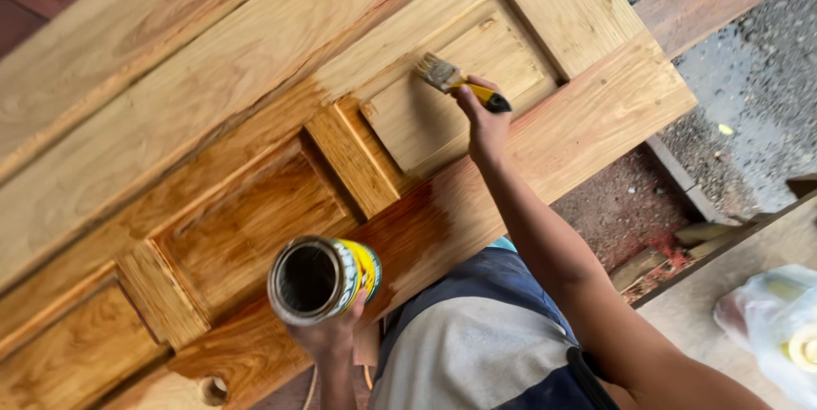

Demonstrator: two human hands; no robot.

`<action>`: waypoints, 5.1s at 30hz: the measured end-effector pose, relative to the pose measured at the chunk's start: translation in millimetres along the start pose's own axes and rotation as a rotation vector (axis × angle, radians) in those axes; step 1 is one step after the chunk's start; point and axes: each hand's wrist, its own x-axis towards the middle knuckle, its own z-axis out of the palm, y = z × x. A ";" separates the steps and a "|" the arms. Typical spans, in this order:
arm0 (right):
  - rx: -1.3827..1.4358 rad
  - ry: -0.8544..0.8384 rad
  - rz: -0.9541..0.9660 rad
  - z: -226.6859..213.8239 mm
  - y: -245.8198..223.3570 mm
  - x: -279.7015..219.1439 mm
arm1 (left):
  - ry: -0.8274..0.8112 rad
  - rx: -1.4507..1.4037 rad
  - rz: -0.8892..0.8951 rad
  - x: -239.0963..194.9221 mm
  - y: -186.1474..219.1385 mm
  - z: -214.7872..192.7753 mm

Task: The person applies a dark wood stain to a large wooden door using a paintbrush. They hold a can of stain in one hand and repeatedly dip the brush to cover the recessed panels and flat surfaces of the door.

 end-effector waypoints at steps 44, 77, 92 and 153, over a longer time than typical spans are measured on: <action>-0.234 -0.006 -0.300 -24.8 -53.5 123.3 | -0.189 -0.257 0.147 -13.7 16.1 27.1; -1.484 -0.967 -0.479 66.9 -280.5 -125.2 | -0.359 -0.475 0.327 7.2 19.0 138.3; -0.077 0.141 -0.217 -40.9 -37.7 64.6 | -0.116 -0.137 -0.086 1.1 28.1 76.6; -0.659 -1.000 -0.757 51.7 -14.6 -3.2 | -0.007 0.041 0.035 -46.8 4.0 -11.6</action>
